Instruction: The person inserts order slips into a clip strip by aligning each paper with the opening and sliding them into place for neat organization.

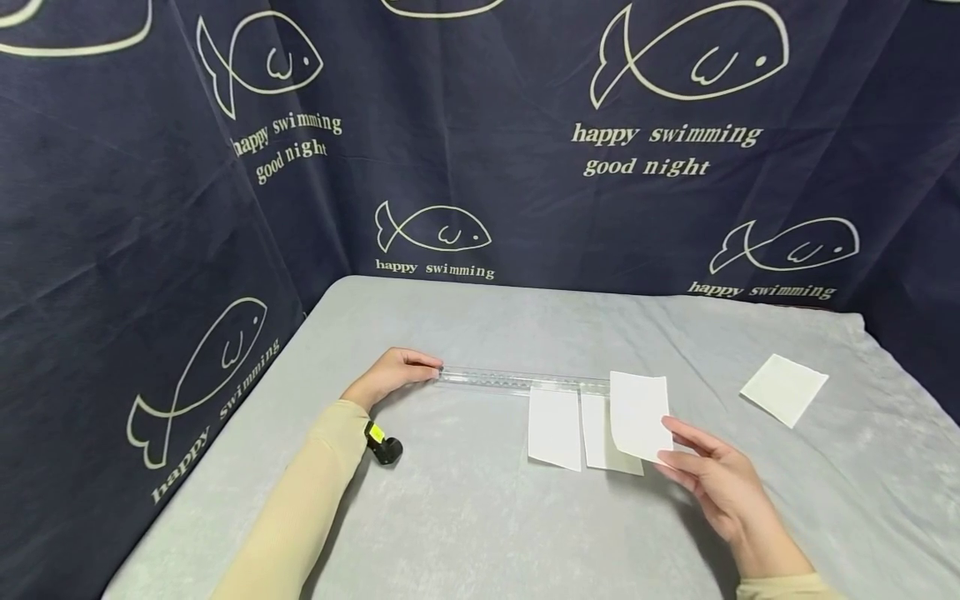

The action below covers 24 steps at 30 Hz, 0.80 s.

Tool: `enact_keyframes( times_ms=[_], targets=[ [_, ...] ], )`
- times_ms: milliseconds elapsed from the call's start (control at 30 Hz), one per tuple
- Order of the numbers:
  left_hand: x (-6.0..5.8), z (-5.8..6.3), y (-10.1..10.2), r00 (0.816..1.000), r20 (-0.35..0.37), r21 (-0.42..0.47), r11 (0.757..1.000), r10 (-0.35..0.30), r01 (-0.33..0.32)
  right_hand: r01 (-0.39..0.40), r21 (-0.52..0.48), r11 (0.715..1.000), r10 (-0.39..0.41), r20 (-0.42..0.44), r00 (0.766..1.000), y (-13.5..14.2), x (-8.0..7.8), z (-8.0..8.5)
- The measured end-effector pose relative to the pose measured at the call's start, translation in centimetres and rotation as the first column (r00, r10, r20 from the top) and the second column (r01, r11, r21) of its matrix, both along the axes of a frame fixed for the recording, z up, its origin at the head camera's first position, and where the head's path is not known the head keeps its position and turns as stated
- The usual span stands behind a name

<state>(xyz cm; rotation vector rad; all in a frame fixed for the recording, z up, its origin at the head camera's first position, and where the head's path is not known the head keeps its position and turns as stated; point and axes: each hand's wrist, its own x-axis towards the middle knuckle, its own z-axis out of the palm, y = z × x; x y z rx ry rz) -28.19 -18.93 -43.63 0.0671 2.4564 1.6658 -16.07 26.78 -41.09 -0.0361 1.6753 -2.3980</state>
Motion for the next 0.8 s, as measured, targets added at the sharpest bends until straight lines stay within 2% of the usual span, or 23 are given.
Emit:
enact_keyframes(
  times_ms=[533,800],
  targets=[
    [-0.1,-0.1,0.0,1.000,0.007,0.003,1.000,0.006,-0.006,-0.021,0.020,1.000,0.022,-0.017,1.000,-2.0,-0.3,0.2],
    [-0.2,-0.1,0.0,1.000,0.013,0.006,1.000,0.015,-0.015,-0.013,0.043,0.999,0.012,0.013,1.000,-3.0,-0.3,0.3]
  ],
)
